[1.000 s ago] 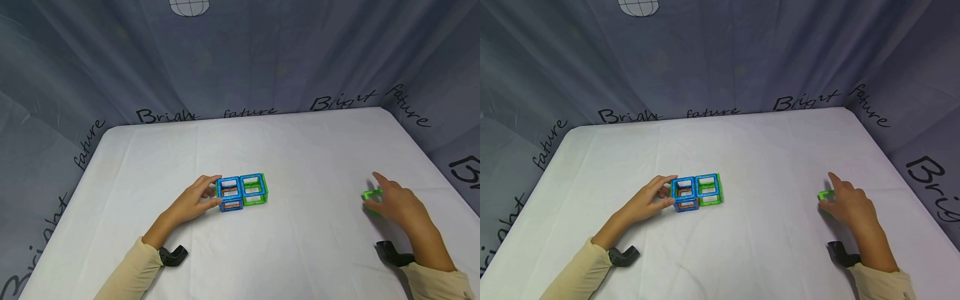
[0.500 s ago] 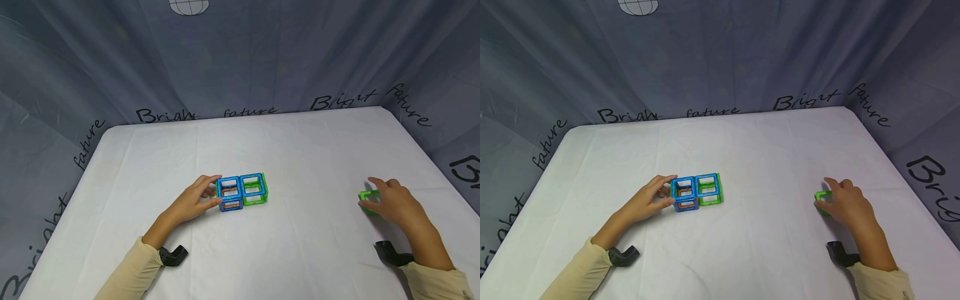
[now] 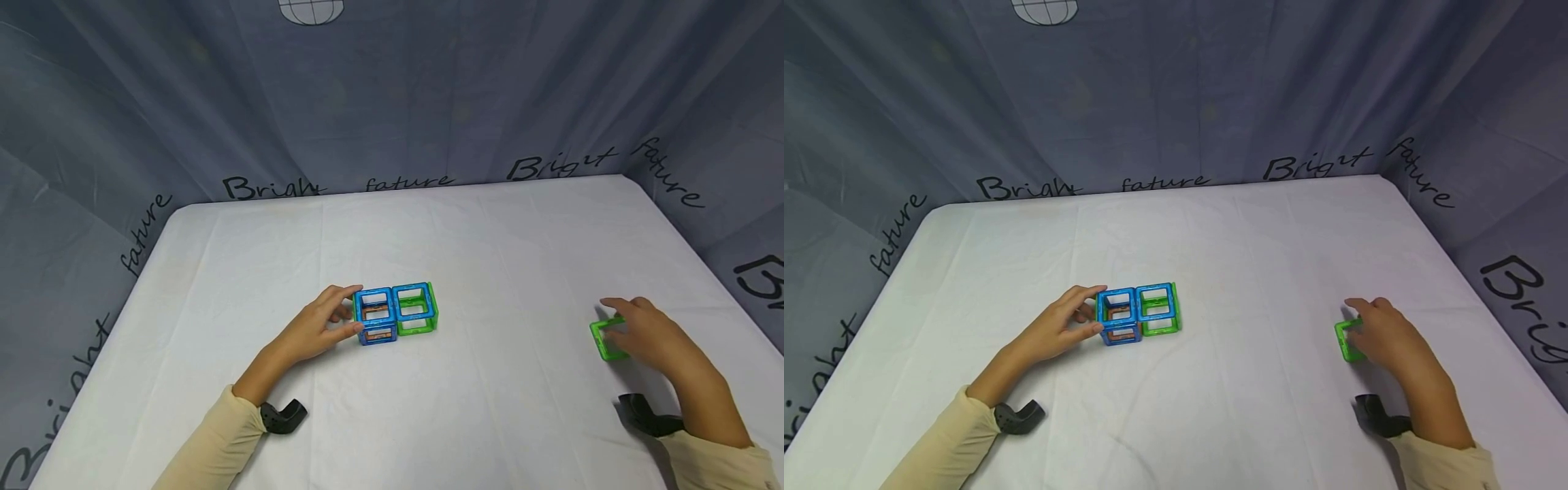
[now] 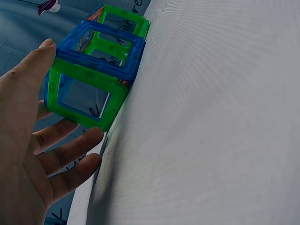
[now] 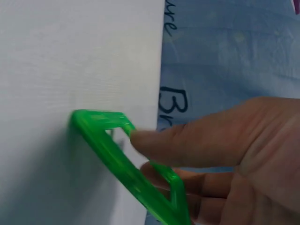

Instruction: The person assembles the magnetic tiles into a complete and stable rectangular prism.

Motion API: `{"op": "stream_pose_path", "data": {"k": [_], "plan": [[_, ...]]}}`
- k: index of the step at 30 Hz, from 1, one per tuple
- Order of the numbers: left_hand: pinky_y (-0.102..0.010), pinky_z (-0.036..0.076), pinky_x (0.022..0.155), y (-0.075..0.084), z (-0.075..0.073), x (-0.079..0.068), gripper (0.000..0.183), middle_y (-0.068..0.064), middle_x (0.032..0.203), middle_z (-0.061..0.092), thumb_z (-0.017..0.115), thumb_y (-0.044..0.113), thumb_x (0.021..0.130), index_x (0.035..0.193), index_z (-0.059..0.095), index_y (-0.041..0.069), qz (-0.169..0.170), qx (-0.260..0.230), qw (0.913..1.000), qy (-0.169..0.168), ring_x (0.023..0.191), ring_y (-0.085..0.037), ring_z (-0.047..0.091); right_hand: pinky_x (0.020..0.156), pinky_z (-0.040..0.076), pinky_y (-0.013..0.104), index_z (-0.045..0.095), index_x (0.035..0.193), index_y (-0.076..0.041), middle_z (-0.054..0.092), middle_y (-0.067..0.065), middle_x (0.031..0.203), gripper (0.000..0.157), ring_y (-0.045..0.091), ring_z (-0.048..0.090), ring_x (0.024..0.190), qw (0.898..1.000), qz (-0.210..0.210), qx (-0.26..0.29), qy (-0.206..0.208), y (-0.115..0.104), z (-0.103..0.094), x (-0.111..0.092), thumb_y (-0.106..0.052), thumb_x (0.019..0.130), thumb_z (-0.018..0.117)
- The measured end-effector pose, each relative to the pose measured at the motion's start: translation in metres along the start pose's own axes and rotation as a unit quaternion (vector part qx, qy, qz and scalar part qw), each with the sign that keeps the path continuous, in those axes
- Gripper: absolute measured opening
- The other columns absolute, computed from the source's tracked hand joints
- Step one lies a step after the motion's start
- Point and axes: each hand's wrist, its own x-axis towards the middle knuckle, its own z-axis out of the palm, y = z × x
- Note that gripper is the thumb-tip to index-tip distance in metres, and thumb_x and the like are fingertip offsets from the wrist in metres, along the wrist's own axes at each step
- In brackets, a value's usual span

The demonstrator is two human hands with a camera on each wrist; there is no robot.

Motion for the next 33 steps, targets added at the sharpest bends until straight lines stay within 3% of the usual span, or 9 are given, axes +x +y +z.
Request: {"op": "stream_pose_path", "data": {"k": [5, 10, 20, 27, 33], "plan": [[-0.036, 0.051, 0.083, -0.001, 0.000, 0.001, 0.061, -0.002, 0.117, 0.049, 0.061, 0.035, 0.087, 0.139, 0.036, 0.018, -0.002, 0.001, 1.0000, -0.002, 0.094, -0.015, 0.061, 0.068, 0.045, 0.052, 0.045, 0.118, 0.017, 0.049, 0.039, 0.111, 0.042, 0.047, 0.049, 0.090, 1.000, -0.029, 0.003, -0.007, -0.003, -0.006, -0.002, 0.002, 0.079, 0.053], [-0.035, 0.051, 0.082, -0.001, 0.000, 0.002, 0.061, -0.002, 0.118, 0.049, 0.061, 0.036, 0.087, 0.139, 0.035, 0.019, -0.006, 0.007, 1.0000, -0.003, 0.094, -0.015, 0.061, 0.064, 0.042, 0.043, 0.050, 0.114, 0.016, 0.053, 0.036, 0.110, 0.036, 0.039, 0.050, 0.084, 0.999, -0.037, 0.005, -0.008, -0.008, -0.010, -0.002, 0.005, 0.080, 0.046], [-0.036, 0.051, 0.083, -0.001, 0.000, 0.002, 0.061, -0.002, 0.119, 0.049, 0.061, 0.036, 0.087, 0.140, 0.035, 0.019, -0.012, 0.004, 0.9999, -0.004, 0.094, -0.016, 0.061, 0.070, 0.045, 0.053, 0.043, 0.122, 0.013, 0.055, 0.035, 0.105, 0.045, 0.050, 0.051, 0.095, 0.997, -0.055, -0.022, -0.040, -0.025, -0.026, 0.003, 0.006, 0.078, 0.052], [-0.037, 0.051, 0.083, -0.001, -0.001, 0.000, 0.061, -0.002, 0.117, 0.049, 0.061, 0.036, 0.087, 0.140, 0.036, 0.019, -0.014, 0.005, 0.9999, -0.003, 0.095, -0.015, 0.061, 0.062, 0.048, 0.041, 0.044, 0.124, 0.010, 0.057, 0.031, 0.097, 0.047, 0.034, 0.056, 0.079, 0.997, -0.072, -0.024, -0.018, -0.069, -0.049, 0.014, 0.011, 0.079, 0.054], [-0.037, 0.050, 0.084, 0.000, 0.000, 0.000, 0.062, -0.002, 0.117, 0.049, 0.061, 0.037, 0.086, 0.140, 0.036, 0.018, -0.012, 0.000, 0.9999, -0.004, 0.096, -0.015, 0.060, 0.063, 0.048, 0.039, 0.051, 0.123, 0.000, 0.059, 0.021, 0.099, 0.043, 0.028, 0.058, 0.080, 0.991, -0.126, -0.020, 0.049, -0.116, -0.067, 0.012, 0.008, 0.081, 0.055]]}}
